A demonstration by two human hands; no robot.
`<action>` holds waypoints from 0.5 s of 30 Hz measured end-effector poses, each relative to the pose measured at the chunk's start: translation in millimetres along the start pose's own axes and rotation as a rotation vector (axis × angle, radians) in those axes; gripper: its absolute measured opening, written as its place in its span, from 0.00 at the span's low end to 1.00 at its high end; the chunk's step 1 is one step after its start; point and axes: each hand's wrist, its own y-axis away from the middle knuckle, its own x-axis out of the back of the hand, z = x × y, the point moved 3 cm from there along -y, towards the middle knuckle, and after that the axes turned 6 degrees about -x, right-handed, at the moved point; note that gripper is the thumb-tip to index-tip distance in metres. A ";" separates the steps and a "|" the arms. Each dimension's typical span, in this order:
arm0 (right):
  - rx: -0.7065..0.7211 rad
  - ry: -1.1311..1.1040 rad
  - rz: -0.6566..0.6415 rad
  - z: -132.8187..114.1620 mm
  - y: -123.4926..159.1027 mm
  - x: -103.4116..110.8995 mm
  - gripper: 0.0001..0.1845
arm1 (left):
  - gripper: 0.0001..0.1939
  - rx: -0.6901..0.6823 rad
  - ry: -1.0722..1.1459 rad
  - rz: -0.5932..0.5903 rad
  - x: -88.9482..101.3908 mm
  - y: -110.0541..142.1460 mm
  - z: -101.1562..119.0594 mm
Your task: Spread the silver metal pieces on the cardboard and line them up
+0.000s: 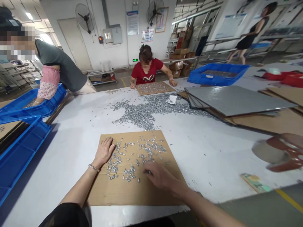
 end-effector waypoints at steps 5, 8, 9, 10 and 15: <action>0.105 0.024 -0.111 -8.3 21.3 -7.4 0.19 | 0.29 -0.023 0.006 0.018 -0.8 1.0 -1.2; 0.068 0.053 -0.142 0.9 37.2 -3.1 0.20 | 0.29 -0.029 0.019 0.031 -2.8 0.2 -4.1; 0.054 0.056 -0.140 6.0 41.6 -1.1 0.20 | 0.29 -0.033 0.026 0.032 -3.0 -0.5 -5.2; 0.041 0.049 -0.135 11.8 45.4 1.0 0.20 | 0.29 -0.039 0.037 0.037 -2.5 -1.2 -6.2; -0.004 -0.030 -0.033 46.8 54.2 17.2 0.21 | 0.24 -0.053 0.139 0.176 18.8 2.0 6.6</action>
